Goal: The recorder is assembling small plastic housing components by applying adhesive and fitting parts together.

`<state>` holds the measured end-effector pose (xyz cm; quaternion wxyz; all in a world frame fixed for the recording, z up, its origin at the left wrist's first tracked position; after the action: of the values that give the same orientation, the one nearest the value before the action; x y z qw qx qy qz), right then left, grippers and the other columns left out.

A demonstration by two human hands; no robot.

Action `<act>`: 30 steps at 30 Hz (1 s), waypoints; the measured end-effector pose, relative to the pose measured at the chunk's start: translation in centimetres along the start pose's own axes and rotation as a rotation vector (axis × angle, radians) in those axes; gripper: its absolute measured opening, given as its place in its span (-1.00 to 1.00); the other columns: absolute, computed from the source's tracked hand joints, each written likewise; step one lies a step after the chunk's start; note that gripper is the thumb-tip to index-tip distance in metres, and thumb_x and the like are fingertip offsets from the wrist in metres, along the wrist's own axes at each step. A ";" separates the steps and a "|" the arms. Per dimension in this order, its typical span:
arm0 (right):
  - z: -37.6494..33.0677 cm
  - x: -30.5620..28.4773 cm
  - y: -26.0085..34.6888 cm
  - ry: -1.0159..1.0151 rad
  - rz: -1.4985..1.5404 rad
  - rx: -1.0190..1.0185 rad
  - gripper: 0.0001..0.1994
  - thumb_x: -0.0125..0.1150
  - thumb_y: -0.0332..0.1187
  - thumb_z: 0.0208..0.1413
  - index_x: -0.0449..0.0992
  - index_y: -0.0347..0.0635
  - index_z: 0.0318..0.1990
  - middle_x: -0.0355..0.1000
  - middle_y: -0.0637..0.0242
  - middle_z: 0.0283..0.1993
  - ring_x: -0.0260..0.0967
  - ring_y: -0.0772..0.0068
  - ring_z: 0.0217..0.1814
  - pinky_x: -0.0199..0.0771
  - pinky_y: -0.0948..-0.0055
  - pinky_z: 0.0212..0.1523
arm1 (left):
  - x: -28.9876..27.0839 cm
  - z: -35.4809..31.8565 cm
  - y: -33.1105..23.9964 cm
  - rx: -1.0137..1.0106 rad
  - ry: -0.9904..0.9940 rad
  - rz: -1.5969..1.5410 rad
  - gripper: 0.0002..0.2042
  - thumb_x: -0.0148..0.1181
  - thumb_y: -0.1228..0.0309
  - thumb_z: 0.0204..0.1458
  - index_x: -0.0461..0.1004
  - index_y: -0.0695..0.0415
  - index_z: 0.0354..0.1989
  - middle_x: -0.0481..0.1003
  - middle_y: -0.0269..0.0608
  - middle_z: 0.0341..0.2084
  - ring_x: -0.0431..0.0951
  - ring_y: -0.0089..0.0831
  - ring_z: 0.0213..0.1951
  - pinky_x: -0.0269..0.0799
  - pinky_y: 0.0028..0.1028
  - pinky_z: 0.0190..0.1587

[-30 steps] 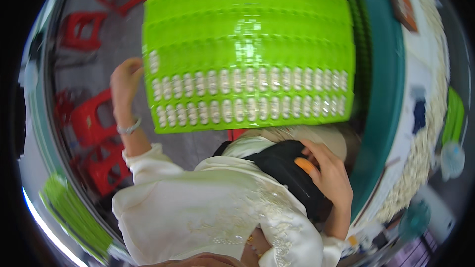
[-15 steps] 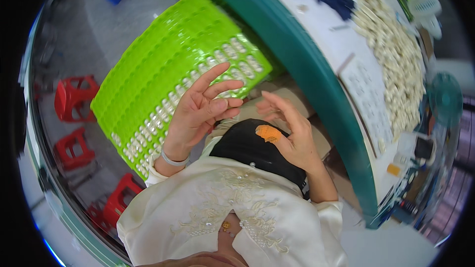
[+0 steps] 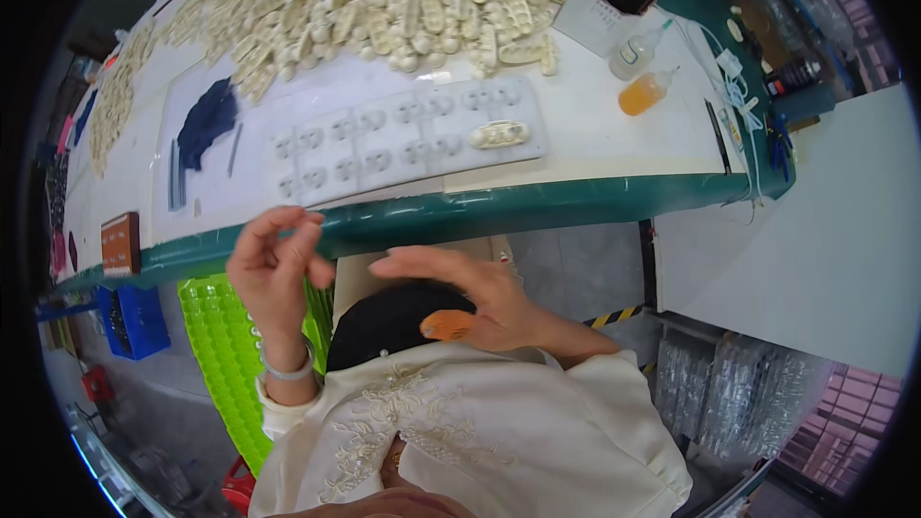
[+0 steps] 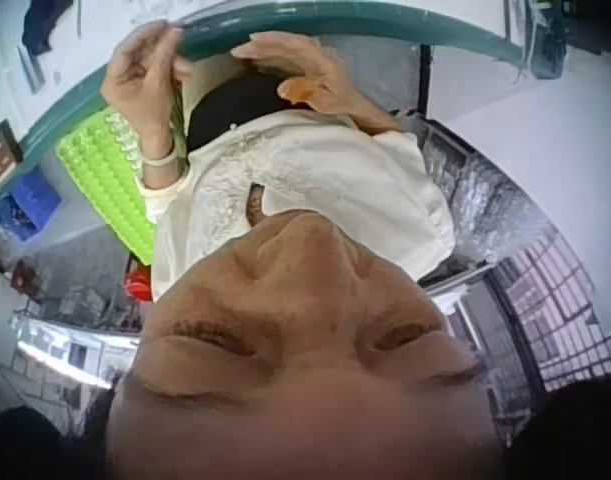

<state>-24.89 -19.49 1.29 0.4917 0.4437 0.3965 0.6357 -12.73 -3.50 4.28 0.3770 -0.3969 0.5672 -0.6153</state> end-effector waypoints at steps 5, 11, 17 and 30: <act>-2.6 -8.2 0.0 -0.675 -0.584 -0.181 -0.67 0.18 -0.49 -0.02 0.35 -0.37 -0.06 0.40 0.13 -0.13 0.39 0.39 -0.15 0.40 0.48 -0.13 | 3.9 7.7 -2.2 0.296 0.040 0.412 -0.92 0.24 0.54 -0.10 0.51 0.25 -0.43 0.44 -0.37 -0.70 0.33 -0.75 -0.72 0.14 -0.71 -0.72; -3.4 -12.8 -1.1 -0.890 -0.569 -0.089 -0.71 0.08 -0.60 -0.03 0.36 -0.40 -0.08 0.42 0.20 -0.26 0.37 0.48 -0.24 0.40 0.56 -0.22 | 9.5 16.1 -3.0 0.969 0.464 0.849 -0.81 0.34 0.33 -0.20 0.51 0.18 -0.51 0.42 -0.28 -0.63 0.42 -0.50 -0.61 0.32 -0.58 -0.57; -2.6 -12.9 -1.9 -0.779 -0.793 -0.125 -0.75 0.11 -0.63 -0.07 0.40 -0.41 -0.16 0.45 0.16 -0.38 0.40 0.42 -0.40 0.43 0.55 -0.39 | 11.1 16.1 0.1 0.845 0.874 0.909 -0.67 0.40 0.32 -0.36 0.51 0.16 -0.37 0.44 -0.21 -0.32 0.44 -0.28 -0.23 0.39 -0.41 -0.24; -2.7 -12.6 -1.6 -0.703 -1.032 -0.274 -0.76 0.22 -0.59 -0.16 0.43 -0.35 -0.25 0.46 0.18 -0.42 0.42 0.30 -0.48 0.43 0.50 -0.47 | 14.9 11.2 3.0 0.662 0.896 0.875 -0.59 0.41 0.32 -0.41 0.46 0.21 -0.32 0.35 -0.20 -0.32 0.36 -0.29 -0.32 0.36 -0.45 -0.31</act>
<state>-25.51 -31.63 -3.17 0.8876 0.3107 0.2894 0.1786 -8.43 -21.76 2.62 0.4210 0.2943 0.5582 -0.6516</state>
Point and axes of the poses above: each hand's wrist, its own z-axis towards the middle knuckle, its own x-axis out of the palm, y = z × x, the point moved 3 cm from there along z, towards the middle knuckle
